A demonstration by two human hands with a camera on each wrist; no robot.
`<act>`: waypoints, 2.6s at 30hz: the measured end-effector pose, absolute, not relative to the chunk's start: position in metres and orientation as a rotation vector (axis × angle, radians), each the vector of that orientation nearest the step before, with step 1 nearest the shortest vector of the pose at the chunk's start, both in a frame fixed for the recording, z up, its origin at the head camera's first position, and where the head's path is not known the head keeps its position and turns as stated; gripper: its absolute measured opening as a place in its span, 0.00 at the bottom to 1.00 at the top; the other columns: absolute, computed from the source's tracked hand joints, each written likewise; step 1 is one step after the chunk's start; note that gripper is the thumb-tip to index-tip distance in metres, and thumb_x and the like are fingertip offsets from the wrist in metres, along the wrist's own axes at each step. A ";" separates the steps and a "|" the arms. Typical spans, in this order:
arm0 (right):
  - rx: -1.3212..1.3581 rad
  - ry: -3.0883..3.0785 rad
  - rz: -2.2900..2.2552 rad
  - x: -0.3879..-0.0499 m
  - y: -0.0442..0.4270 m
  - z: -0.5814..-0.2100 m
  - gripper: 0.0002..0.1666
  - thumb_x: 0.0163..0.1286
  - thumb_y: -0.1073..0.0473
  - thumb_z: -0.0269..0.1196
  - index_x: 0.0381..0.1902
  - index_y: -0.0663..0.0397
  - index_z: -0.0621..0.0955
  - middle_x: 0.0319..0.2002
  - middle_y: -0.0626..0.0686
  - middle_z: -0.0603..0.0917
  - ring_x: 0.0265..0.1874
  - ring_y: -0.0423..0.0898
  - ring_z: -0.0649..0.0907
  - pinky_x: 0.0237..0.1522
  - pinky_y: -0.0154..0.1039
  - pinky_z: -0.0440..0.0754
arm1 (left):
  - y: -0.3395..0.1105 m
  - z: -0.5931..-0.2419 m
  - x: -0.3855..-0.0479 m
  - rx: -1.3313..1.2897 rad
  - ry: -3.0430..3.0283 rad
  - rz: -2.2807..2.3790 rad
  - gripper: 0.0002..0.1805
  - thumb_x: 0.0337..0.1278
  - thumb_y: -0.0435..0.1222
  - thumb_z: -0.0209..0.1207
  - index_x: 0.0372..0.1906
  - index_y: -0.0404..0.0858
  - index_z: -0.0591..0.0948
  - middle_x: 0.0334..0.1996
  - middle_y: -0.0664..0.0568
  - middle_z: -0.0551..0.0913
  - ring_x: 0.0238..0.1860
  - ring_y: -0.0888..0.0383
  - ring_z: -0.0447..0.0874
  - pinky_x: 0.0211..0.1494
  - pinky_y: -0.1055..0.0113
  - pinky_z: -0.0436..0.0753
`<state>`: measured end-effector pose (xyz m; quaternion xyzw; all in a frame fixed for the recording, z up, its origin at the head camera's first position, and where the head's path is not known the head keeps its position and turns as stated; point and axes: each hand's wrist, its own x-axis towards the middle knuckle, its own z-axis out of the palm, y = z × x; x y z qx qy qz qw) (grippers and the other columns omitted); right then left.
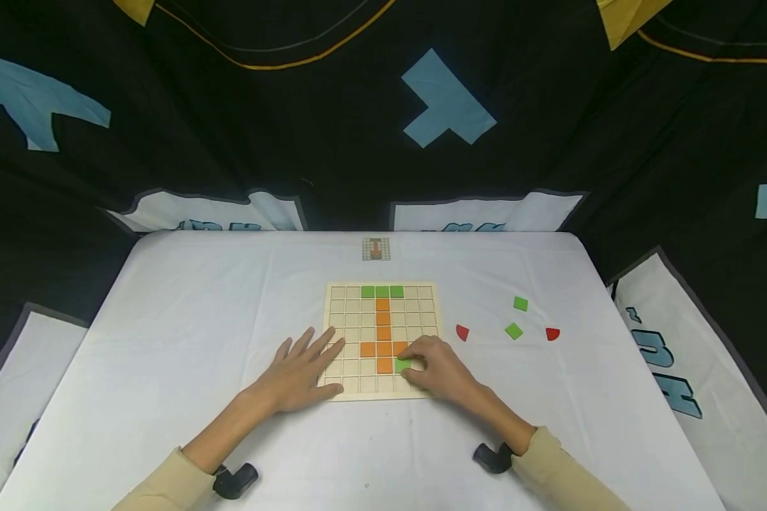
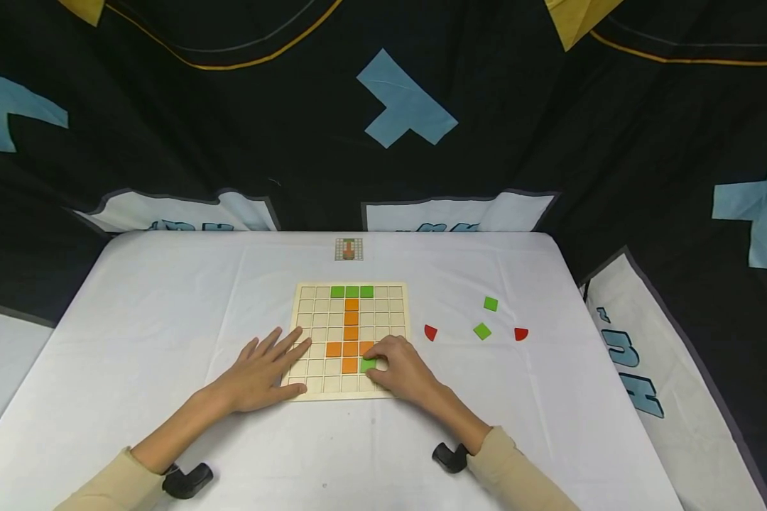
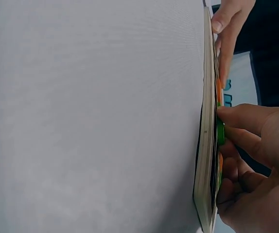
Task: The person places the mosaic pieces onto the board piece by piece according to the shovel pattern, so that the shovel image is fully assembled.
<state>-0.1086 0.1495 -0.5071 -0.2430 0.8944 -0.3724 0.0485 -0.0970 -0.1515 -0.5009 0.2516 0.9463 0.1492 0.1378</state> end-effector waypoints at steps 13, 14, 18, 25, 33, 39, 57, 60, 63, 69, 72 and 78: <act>-0.725 2.744 -1.108 -0.109 0.146 -0.507 0.12 0.56 0.64 0.75 0.40 0.54 0.89 0.39 0.44 0.87 0.42 0.43 0.80 0.45 0.40 0.78 | -0.152 -0.499 -0.096 0.737 2.742 0.416 0.44 0.66 0.62 0.53 0.79 0.44 0.59 0.79 0.45 0.51 0.77 0.35 0.42 0.71 0.31 0.45; -0.718 2.746 -1.105 -0.109 0.147 -0.507 0.13 0.56 0.64 0.75 0.40 0.53 0.89 0.39 0.44 0.86 0.42 0.43 0.80 0.45 0.40 0.78 | -0.152 -0.499 -0.096 0.738 2.743 0.418 0.44 0.66 0.61 0.53 0.79 0.44 0.59 0.79 0.44 0.51 0.77 0.35 0.42 0.70 0.31 0.45; -0.701 2.729 -1.104 -0.109 0.148 -0.508 0.13 0.57 0.62 0.75 0.42 0.52 0.89 0.41 0.43 0.86 0.43 0.42 0.79 0.47 0.40 0.77 | -0.152 -0.501 -0.097 0.736 2.741 0.414 0.44 0.66 0.62 0.53 0.79 0.44 0.59 0.79 0.45 0.50 0.77 0.36 0.41 0.71 0.31 0.44; -0.693 2.737 -1.161 -0.114 0.160 -0.502 0.13 0.57 0.60 0.75 0.41 0.51 0.88 0.40 0.43 0.85 0.44 0.42 0.80 0.51 0.43 0.78 | -0.152 -0.501 -0.097 0.745 2.741 0.404 0.44 0.66 0.62 0.52 0.79 0.45 0.58 0.79 0.46 0.49 0.77 0.36 0.41 0.71 0.31 0.45; -0.549 2.861 -1.233 -0.124 0.198 -0.494 0.15 0.58 0.62 0.75 0.44 0.56 0.88 0.41 0.47 0.86 0.42 0.48 0.80 0.47 0.46 0.77 | -0.152 -0.499 -0.097 0.742 2.739 0.428 0.43 0.66 0.61 0.53 0.79 0.44 0.59 0.79 0.45 0.50 0.77 0.36 0.41 0.70 0.30 0.44; -0.374 2.959 -1.217 -0.127 0.236 -0.498 0.15 0.59 0.64 0.73 0.46 0.58 0.87 0.41 0.53 0.86 0.46 0.53 0.80 0.50 0.50 0.76 | -0.152 -0.499 -0.096 0.738 2.742 0.430 0.44 0.66 0.61 0.53 0.79 0.44 0.58 0.79 0.44 0.50 0.77 0.35 0.41 0.71 0.31 0.44; 0.082 3.063 -1.013 -0.126 0.320 -0.505 0.23 0.63 0.60 0.71 0.54 0.64 0.82 0.56 0.69 0.80 0.59 0.69 0.74 0.47 0.64 0.60 | -0.153 -0.499 -0.096 0.734 2.741 0.409 0.44 0.66 0.62 0.53 0.79 0.44 0.58 0.79 0.44 0.50 0.77 0.35 0.41 0.71 0.31 0.44; 0.065 3.055 -1.010 -0.126 0.320 -0.505 0.22 0.62 0.59 0.71 0.53 0.63 0.83 0.54 0.68 0.82 0.57 0.67 0.76 0.44 0.61 0.60 | -0.152 -0.499 -0.096 0.735 2.744 0.410 0.44 0.66 0.62 0.52 0.79 0.44 0.59 0.79 0.44 0.51 0.77 0.35 0.41 0.71 0.31 0.44; 0.046 3.047 -1.000 -0.125 0.317 -0.504 0.21 0.62 0.59 0.71 0.52 0.63 0.84 0.52 0.68 0.82 0.54 0.67 0.77 0.43 0.59 0.60 | -0.152 -0.500 -0.096 0.733 2.747 0.412 0.44 0.66 0.62 0.52 0.79 0.44 0.59 0.79 0.44 0.51 0.77 0.35 0.41 0.71 0.31 0.44; 0.010 3.031 -1.034 -0.124 0.312 -0.502 0.19 0.62 0.64 0.70 0.51 0.67 0.84 0.52 0.70 0.82 0.57 0.70 0.75 0.55 0.69 0.57 | -0.152 -0.501 -0.096 0.734 2.748 0.417 0.44 0.66 0.62 0.53 0.79 0.45 0.58 0.79 0.45 0.50 0.77 0.36 0.41 0.71 0.31 0.45; -0.047 3.042 -1.067 -0.124 0.308 -0.500 0.19 0.61 0.67 0.70 0.50 0.68 0.84 0.51 0.69 0.83 0.57 0.69 0.77 0.60 0.71 0.58 | -0.151 -0.500 -0.096 0.735 2.749 0.414 0.44 0.66 0.62 0.53 0.79 0.44 0.59 0.79 0.44 0.51 0.77 0.35 0.41 0.71 0.31 0.45; -0.179 3.021 -1.138 -0.126 0.285 -0.494 0.17 0.60 0.70 0.69 0.49 0.67 0.85 0.47 0.64 0.85 0.52 0.62 0.80 0.52 0.61 0.77 | -0.151 -0.498 -0.097 0.736 2.748 0.405 0.44 0.66 0.61 0.54 0.79 0.44 0.59 0.79 0.44 0.51 0.77 0.35 0.42 0.71 0.31 0.46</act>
